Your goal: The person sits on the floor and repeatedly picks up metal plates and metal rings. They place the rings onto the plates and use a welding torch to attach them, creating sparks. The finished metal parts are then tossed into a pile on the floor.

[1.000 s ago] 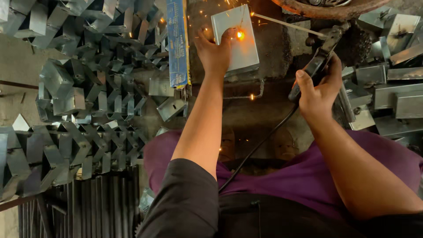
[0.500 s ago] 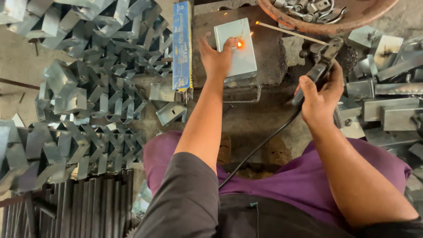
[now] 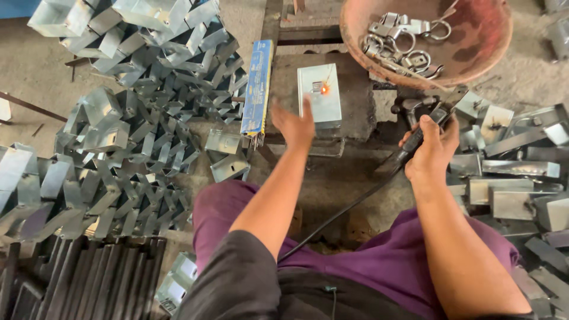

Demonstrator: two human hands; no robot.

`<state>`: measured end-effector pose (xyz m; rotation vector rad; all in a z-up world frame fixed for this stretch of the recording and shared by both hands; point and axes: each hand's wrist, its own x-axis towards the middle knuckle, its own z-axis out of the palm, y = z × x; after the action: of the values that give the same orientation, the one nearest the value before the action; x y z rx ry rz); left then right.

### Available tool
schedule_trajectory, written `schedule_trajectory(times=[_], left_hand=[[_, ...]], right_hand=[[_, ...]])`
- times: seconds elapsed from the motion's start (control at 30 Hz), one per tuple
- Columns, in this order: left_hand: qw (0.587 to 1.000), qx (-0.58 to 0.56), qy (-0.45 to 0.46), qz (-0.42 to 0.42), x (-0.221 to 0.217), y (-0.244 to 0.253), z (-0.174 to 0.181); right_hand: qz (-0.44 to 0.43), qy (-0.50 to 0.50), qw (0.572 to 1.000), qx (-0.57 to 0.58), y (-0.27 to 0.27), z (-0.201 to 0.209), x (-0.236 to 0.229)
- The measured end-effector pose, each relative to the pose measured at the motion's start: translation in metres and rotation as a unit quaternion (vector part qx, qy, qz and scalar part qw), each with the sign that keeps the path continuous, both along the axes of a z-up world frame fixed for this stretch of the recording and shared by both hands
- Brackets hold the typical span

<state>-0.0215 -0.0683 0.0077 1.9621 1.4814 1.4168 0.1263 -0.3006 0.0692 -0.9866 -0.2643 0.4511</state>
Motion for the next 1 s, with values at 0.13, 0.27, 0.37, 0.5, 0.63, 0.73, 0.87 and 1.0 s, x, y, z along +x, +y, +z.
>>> schedule_trajectory(times=[0.13,0.27,0.37,0.5,0.63,0.73,0.87,1.0], left_hand=[[0.973,-0.214,0.07,-0.058,0.01,-0.077,0.023],[0.958,-0.268,0.097,-0.033,0.027,-0.095,0.043],[0.961,-0.258,0.097,0.017,0.033,-0.088,0.046],[0.962,-0.273,-0.008,0.022,0.022,-0.073,0.046],[0.765,-0.454,-0.442,-0.112,-0.019,-0.056,0.053],[0.498,-0.58,-0.572,-0.297,-0.052,-0.076,0.051],[0.355,-0.607,-0.57,-0.425,-0.065,-0.098,0.052],[0.398,-0.609,-0.555,-0.403,-0.059,-0.1,0.044]], right_hand=[[0.003,0.011,1.0,0.005,-0.002,0.001,0.002],[0.002,0.015,1.0,0.007,-0.007,-0.005,0.003],[-0.015,-0.007,1.0,0.01,-0.014,-0.009,0.006],[-0.017,0.026,0.999,0.016,-0.027,-0.006,0.014],[-0.016,0.041,0.999,-0.013,-0.035,-0.009,0.022],[-0.015,0.046,0.999,-0.021,-0.041,-0.02,0.019],[-0.014,0.082,0.996,-0.035,-0.033,-0.023,0.019],[-0.004,0.068,0.997,-0.03,-0.03,-0.024,0.015]])
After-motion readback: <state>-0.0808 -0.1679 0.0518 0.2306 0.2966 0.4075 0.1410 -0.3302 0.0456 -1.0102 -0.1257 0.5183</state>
